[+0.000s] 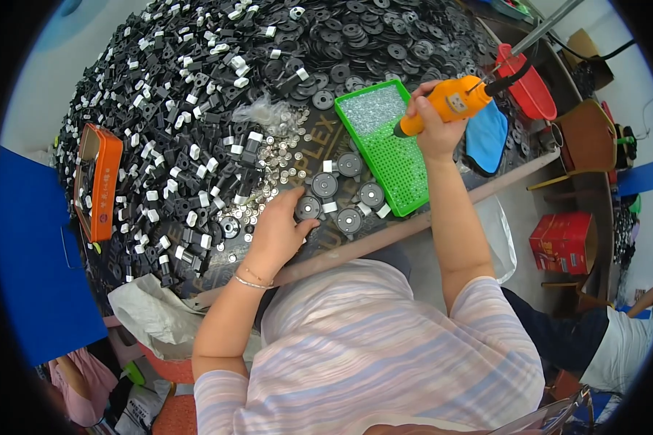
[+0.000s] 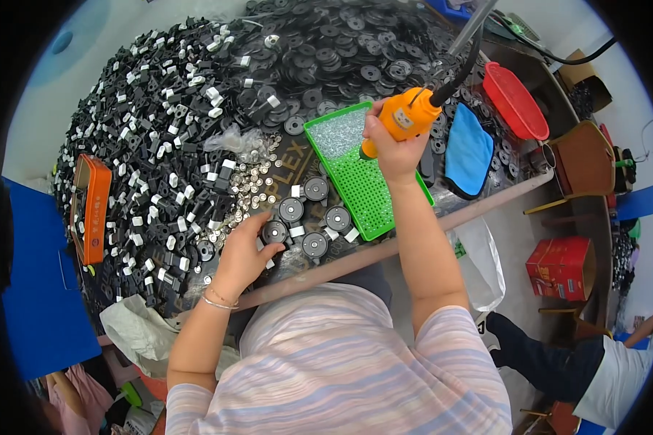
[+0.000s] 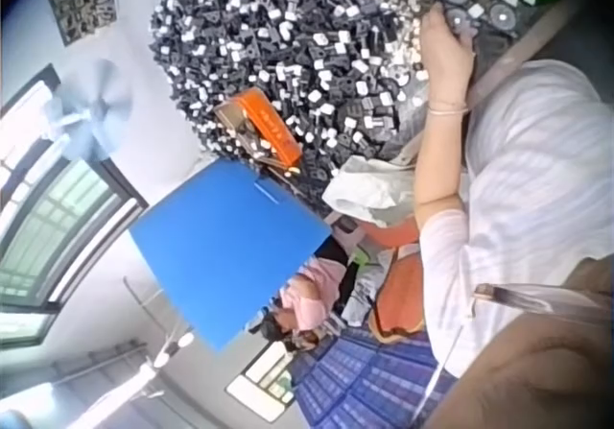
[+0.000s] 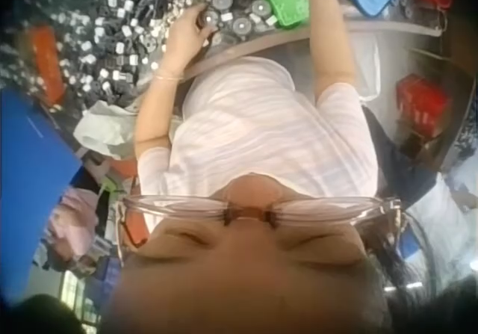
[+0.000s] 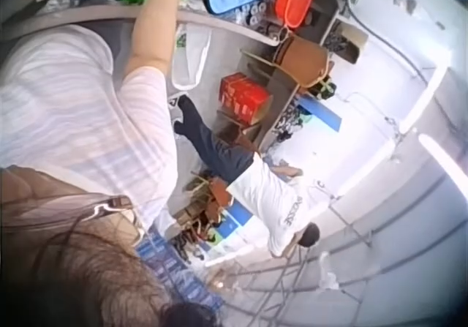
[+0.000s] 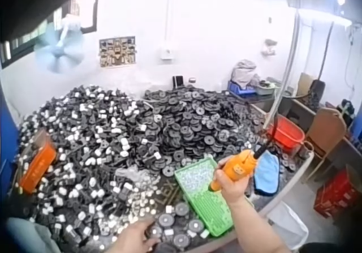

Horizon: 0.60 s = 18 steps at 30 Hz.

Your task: Assembling small plastic components and metal pins using a hanging electric screwdriver on a factory workbench.

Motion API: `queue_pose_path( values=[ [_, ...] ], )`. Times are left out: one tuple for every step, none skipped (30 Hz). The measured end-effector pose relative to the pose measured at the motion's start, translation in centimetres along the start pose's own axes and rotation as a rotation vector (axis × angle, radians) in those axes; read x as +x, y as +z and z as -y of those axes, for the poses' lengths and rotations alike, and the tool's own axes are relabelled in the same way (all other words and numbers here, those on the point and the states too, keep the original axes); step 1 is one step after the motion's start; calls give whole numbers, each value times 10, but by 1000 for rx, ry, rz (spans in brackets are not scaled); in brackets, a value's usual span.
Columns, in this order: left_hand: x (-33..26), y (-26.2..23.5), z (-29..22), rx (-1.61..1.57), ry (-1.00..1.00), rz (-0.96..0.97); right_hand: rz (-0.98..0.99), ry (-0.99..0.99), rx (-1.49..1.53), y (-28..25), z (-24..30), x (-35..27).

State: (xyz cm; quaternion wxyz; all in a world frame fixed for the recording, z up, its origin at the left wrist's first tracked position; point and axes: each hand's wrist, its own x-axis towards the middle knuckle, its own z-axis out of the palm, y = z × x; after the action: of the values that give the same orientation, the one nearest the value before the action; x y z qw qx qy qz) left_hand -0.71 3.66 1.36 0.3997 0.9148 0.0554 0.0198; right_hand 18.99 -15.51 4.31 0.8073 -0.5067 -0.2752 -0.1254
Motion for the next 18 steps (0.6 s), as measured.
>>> queue_pose_path(
  values=[
    [0,0,0,-2,-11,-3,0,8,-8,1,0,0],
    [0,-1,0,-1,-13,-1,0,10,-8,1,0,0],
    [0,-2,-1,6,-21,8,-6,11,-7,1,-1,1],
    [0,-3,-1,14,-29,17,-12,12,-7,1,-1,1],
    [0,-2,-1,14,-31,19,-13,14,-8,1,-1,1],
    [1,-2,1,13,-30,20,-14,22,-22,1,0,1],
    [1,-2,1,12,-30,21,-15,29,-37,1,0,1],
    [1,-2,2,11,-31,21,-15,31,-37,0,-1,1],
    [1,-2,2,18,-24,18,0,27,-25,-1,-2,2],
    [1,-1,3,25,-17,14,15,23,-13,-2,-3,1],
    [1,-1,3,24,-19,15,16,25,-14,-2,-3,1],
    [1,-2,3,27,-18,14,-3,43,-3,-1,-3,0],
    [1,-2,3,31,-18,13,-22,61,9,0,-3,0],
    [1,-2,3,29,-19,14,-21,63,8,0,-3,0],
    [1,-2,4,60,-5,10,-13,58,-9,0,-3,2],
    [2,-2,4,92,10,6,-6,54,-26,0,-3,3],
    [2,-2,4,90,7,5,-4,57,-26,-1,0,4],
    [2,-2,4,68,5,11,-12,46,-3,-1,4,4]
  ],
)
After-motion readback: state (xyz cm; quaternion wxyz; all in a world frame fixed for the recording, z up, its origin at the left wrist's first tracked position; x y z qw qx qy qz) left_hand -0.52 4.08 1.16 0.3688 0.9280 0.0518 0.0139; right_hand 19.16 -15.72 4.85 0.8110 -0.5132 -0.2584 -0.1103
